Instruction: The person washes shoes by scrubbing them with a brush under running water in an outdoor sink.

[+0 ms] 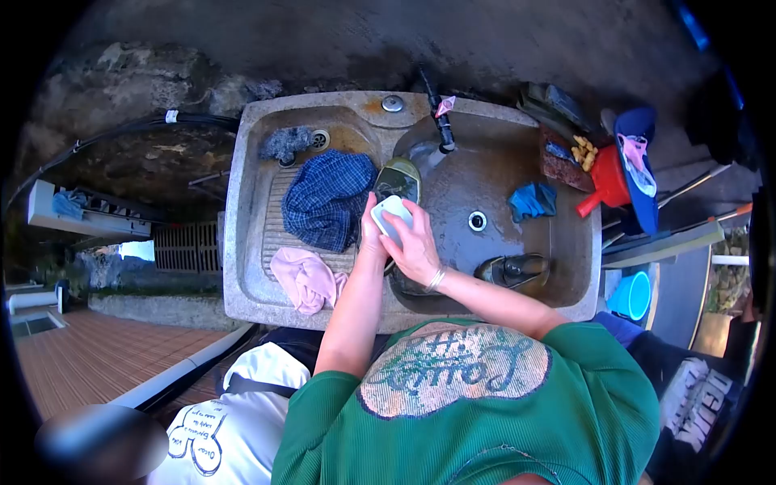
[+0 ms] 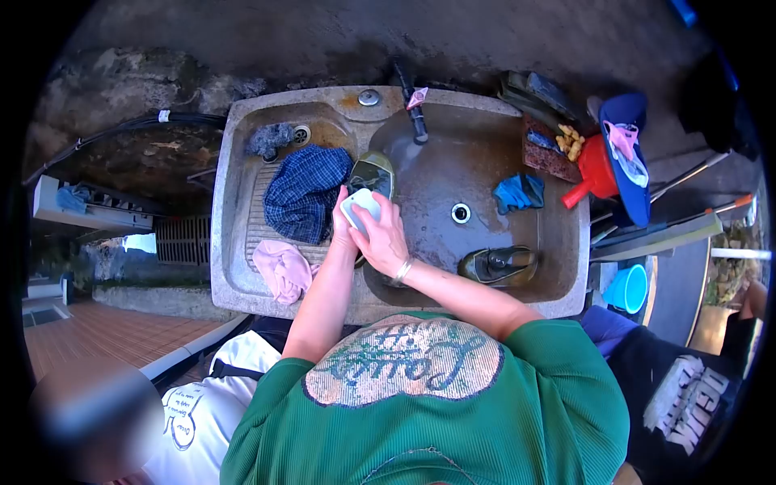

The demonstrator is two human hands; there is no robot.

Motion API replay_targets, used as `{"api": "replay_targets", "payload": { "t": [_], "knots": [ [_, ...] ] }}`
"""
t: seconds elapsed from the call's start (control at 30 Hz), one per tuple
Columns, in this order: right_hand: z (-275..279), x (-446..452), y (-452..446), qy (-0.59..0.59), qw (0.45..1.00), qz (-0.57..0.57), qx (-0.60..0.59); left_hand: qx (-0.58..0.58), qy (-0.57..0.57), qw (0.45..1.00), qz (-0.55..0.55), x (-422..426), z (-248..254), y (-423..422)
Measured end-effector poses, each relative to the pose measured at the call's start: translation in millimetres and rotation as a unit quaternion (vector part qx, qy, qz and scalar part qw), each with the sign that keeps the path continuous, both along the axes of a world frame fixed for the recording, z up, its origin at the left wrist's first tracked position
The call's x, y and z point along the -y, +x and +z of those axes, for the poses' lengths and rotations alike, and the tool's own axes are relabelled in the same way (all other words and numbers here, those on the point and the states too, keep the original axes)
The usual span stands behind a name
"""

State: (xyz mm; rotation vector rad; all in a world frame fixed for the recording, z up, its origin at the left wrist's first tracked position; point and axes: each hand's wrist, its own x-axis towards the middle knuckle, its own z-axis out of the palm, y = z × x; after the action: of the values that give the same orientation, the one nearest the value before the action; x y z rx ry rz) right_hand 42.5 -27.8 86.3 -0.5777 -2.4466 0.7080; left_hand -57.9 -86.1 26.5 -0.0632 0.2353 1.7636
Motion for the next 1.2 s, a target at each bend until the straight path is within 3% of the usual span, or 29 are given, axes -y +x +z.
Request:
{"api": "replay_targets", "payload": {
  "t": [0.03,0.1,0.13,0.23,0.27,0.3,0.37,0.43,0.47,0.57,0.63,0.67,0.73,0.77,0.83,0.9,0.97,1.03,1.1,1.2],
  "knots": [
    [-0.2,-6.8,-6.3,0.0,1.0,-0.027,0.01,0.001,0.0,1.0,0.002,-4.6,4.2,2.3],
    [-6.9,-33.3,-28.7,0.025,0.993,-0.111,0.009,-0.088,-0.229,0.964,0.1,-15.4,14.0,14.2],
    [-9.9,-47.8,-40.9,-0.003,0.99,-0.137,0.021,-0.057,-0.169,0.979,0.099,-15.0,10.5,12.8],
    [-16.1,-43.7,-36.5,-0.002,0.985,-0.17,-0.034,-0.055,-0.17,0.979,0.102,-17.6,-0.3,13.6],
    [-15.7,-30.3,-23.4,-0.05,0.99,-0.121,-0.046,-0.071,-0.187,0.971,0.134,-19.5,1.0,15.0],
    [-17.3,-14.7,-8.0,-0.068,0.996,-0.042,-0.027,-0.021,-0.136,0.987,0.088,-13.9,20.6,14.2],
    [8.7,13.1,9.5,-0.031,0.998,0.033,0.035,0.014,0.031,0.999,0.018,-3.5,-15.3,0.4],
    [-17.1,-29.5,-17.9,0.128,0.991,0.01,0.043,0.003,-0.143,0.989,0.039,-13.1,-8.2,13.0],
    [-17.9,-45.9,-35.2,0.117,0.988,-0.059,0.081,-0.075,-0.171,0.976,0.109,-19.2,-2.8,18.8],
    [-9.8,-75.2,-68.4,0.074,0.975,-0.177,0.108,-0.072,-0.187,0.97,0.137,-22.0,-2.5,19.5],
    [-20.8,-59.1,-44.3,0.116,0.991,-0.053,0.041,-0.078,-0.233,0.959,0.142,-20.1,20.8,19.9],
    [-12.9,-39.4,-26.4,0.109,0.992,0.004,0.062,-0.048,-0.177,0.973,0.139,-23.5,17.5,12.5],
    [-7.6,-11.4,-4.9,0.004,0.999,0.017,0.044,-0.02,-0.126,0.985,0.112,-15.3,9.8,11.1],
    [-4.7,-19.2,-11.7,0.084,0.996,0.019,0.021,-0.033,-0.116,0.984,0.131,-18.0,3.6,14.0],
    [-9.9,-49.4,-46.0,0.086,0.984,-0.107,0.113,-0.112,-0.217,0.96,0.137,-26.5,-13.4,16.9],
    [-16.7,-62.2,-64.8,0.063,0.979,-0.154,0.121,-0.092,-0.178,0.969,0.146,-26.5,13.7,17.1],
    [-11.3,-58.4,-49.3,0.032,0.984,-0.162,0.063,-0.066,-0.202,0.97,0.122,-22.7,18.3,15.7],
    [-47.5,-82.3,-19.6,-0.053,0.985,-0.15,-0.061,-0.107,-0.231,0.963,0.084,-27.1,5.4,19.3],
    [-76.4,-98.3,42.3,-0.064,0.985,-0.154,0.037,-0.15,-0.289,0.945,0.036,-32.0,21.5,25.6],
    [-126.7,-92.8,138.9,-0.145,0.947,-0.158,0.239,-0.32,-0.317,0.884,-0.124,-58.6,5.4,26.4]
  ]
}}
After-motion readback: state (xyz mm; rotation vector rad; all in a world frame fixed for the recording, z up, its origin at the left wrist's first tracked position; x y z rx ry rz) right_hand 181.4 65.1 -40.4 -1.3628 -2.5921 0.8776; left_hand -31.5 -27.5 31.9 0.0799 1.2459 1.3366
